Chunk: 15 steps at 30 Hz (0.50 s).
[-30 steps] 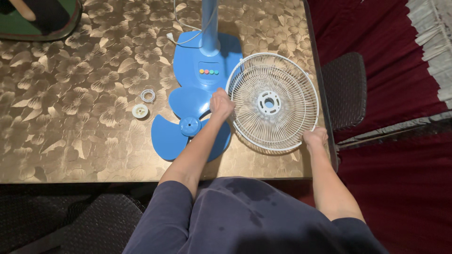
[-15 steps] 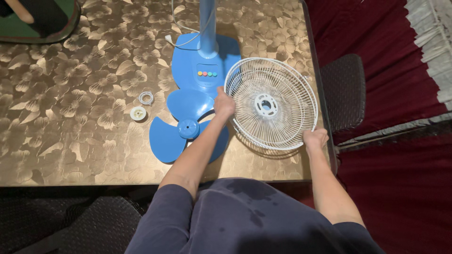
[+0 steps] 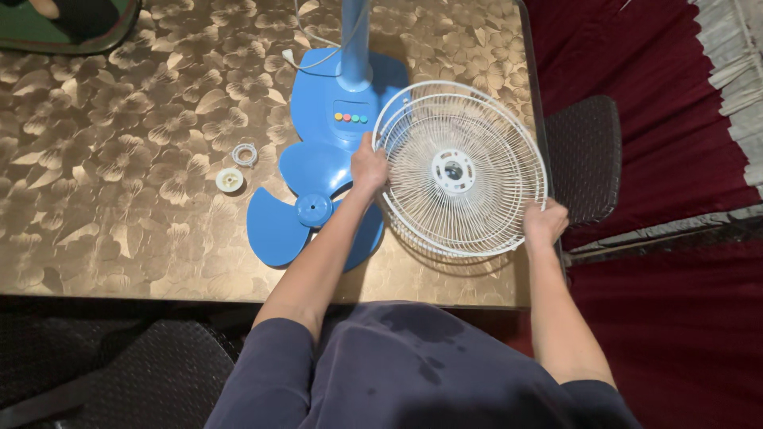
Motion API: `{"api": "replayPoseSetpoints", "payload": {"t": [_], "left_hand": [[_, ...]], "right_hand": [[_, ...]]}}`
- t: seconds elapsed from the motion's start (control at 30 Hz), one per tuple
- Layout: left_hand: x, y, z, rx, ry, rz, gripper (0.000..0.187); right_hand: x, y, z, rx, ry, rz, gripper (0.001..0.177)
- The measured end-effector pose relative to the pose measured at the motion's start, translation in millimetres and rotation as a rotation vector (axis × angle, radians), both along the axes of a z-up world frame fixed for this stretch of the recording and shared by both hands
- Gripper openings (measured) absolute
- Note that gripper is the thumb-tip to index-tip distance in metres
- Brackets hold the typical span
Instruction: The person disassembles a blue electric fan on a table. They remove the front grille, unscrew the central hub to detach the fan blades, then remove the rear grille and place all parts on the table.
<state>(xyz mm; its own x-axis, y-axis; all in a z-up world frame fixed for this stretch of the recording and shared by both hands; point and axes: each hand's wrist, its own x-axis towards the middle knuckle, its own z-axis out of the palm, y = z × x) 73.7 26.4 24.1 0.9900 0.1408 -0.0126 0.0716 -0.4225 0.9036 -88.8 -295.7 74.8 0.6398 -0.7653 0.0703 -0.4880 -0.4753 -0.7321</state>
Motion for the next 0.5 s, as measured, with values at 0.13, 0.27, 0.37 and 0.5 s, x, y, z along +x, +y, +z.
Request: {"api": "replayPoseSetpoints", "payload": {"t": [0.13, 0.27, 0.37, 0.5], "left_hand": [[0, 7, 18, 0.066, -0.113, 0.004, 0.036], [-14, 18, 40, -0.35, 0.006, -0.034, 0.039], [-22, 28, 54, -0.455, 0.007, -0.031, 0.043], [-23, 41, 63, -0.448, -0.029, -0.014, 0.048]], "right_hand": [[21, -21, 4, 0.198, -0.153, -0.002, 0.026], [43, -35, 12, 0.468, -0.301, 0.053, 0.018], [50, -34, 20, 0.546, -0.328, 0.11, 0.018], [52, -15, 22, 0.431, -0.416, 0.164, 0.019]]}}
